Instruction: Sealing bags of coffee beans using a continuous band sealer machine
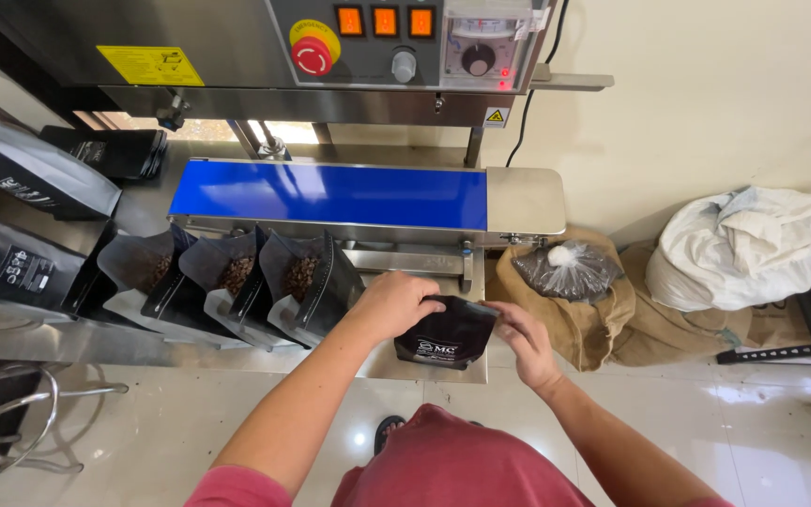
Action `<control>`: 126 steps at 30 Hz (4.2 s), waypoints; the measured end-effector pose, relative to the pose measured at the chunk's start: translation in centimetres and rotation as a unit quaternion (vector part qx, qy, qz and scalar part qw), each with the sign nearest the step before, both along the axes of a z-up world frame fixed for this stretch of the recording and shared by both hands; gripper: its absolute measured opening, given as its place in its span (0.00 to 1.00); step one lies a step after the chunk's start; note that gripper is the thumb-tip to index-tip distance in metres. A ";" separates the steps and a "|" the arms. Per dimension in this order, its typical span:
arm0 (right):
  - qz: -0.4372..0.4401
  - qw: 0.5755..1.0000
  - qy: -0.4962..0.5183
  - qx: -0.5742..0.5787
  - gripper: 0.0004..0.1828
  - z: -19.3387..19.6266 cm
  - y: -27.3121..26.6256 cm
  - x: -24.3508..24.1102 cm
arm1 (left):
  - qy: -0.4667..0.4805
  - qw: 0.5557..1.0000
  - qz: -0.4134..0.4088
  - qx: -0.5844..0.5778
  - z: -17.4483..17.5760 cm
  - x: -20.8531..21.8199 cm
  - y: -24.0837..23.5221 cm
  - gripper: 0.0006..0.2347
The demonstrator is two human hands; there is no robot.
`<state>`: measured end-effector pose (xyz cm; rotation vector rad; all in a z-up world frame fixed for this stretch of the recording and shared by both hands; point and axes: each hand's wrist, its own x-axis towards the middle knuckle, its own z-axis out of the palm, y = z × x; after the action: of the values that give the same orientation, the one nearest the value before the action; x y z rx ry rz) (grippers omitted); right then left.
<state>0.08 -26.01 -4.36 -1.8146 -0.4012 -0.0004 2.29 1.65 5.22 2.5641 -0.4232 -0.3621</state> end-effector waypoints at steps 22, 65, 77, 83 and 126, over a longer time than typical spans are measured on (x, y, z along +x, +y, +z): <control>-0.120 0.954 0.198 0.192 0.15 -1.2 4.3 2.2 | 0.084 0.862 0.247 -0.434 -11.4 -1.9 -1.3 0.07; -0.205 0.917 0.277 0.200 0.15 -0.3 7.5 1.6 | 0.023 0.784 0.330 -0.526 -14.2 -3.1 -1.7 0.06; -0.193 0.955 0.224 0.032 0.20 2.5 7.0 5.1 | 0.071 0.801 0.327 -0.496 -11.4 -2.0 -1.9 0.11; -0.199 0.940 0.247 0.128 0.09 -0.7 6.5 6.2 | 0.076 0.829 0.310 -0.459 -10.6 0.1 -0.5 0.10; 0.054 0.962 0.119 -0.240 0.07 7.5 2.3 7.8 | 0.058 0.753 0.368 -0.542 -19.0 -0.7 -3.3 0.17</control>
<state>7.87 -23.72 3.12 -2.2335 -0.3458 0.4207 1.60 -1.61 -13.78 1.3532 0.3763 0.0503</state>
